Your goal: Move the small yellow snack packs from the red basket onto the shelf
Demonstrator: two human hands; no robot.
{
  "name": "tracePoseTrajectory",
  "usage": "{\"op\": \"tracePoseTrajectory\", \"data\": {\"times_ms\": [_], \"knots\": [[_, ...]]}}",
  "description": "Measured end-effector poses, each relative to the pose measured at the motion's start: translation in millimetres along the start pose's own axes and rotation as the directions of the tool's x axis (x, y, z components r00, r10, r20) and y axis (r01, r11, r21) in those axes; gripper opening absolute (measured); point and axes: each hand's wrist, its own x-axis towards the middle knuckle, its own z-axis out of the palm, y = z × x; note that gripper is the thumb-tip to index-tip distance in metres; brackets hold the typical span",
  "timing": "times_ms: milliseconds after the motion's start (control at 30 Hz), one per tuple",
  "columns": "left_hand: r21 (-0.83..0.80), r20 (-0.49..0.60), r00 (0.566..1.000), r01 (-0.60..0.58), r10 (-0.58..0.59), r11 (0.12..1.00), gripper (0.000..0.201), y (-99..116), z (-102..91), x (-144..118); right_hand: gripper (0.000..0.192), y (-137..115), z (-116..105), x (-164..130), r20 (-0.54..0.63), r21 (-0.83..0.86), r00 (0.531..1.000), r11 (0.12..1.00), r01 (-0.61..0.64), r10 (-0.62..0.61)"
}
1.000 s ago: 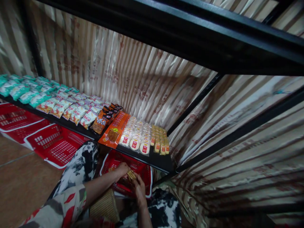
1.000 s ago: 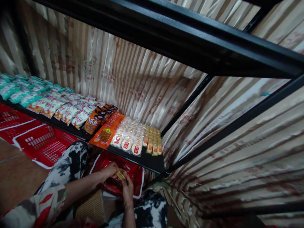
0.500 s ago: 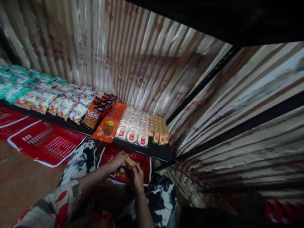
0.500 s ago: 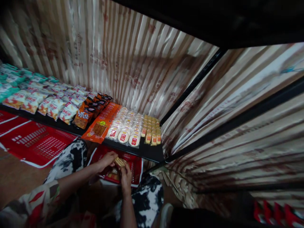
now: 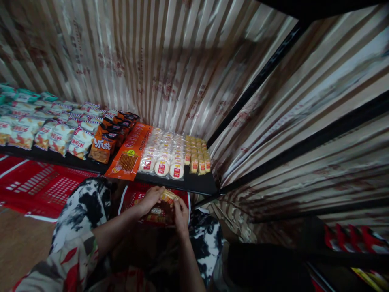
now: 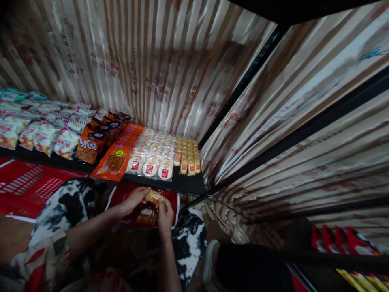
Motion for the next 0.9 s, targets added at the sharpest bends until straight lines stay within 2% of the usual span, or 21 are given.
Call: {"op": "tracePoseTrajectory", "data": {"times_ms": [167,267,400,633,900], "knots": [[-0.049,0.0,1.0,0.012,-0.012,0.999,0.024,0.0,8.2,-4.3,0.046,-10.1,-3.3,6.2,-0.021,0.012,1.0,1.0,0.011,-0.011],[-0.048,0.054,0.998,0.048,-0.046,0.998,0.021,-3.1,12.8,-7.7,0.046,-11.9,-6.5,11.6,-0.042,0.069,0.999,0.997,0.021,-0.018],[-0.058,0.086,0.996,0.044,-0.039,0.997,0.024,-7.9,18.3,-12.2,0.043,-13.0,-10.4,21.0,-0.058,0.126,0.998,0.992,0.011,-0.003],[-0.142,0.195,0.98,-0.013,0.041,0.99,0.04,-6.4,21.6,-23.0,0.039,-21.7,-14.7,29.4,-0.006,0.073,1.0,0.997,-0.01,0.011],[-0.08,0.112,0.99,0.094,-0.084,0.992,0.008,-7.4,20.8,-29.7,0.042,-20.3,-11.9,16.3,0.037,-0.009,0.999,1.0,-0.03,0.03]]}}
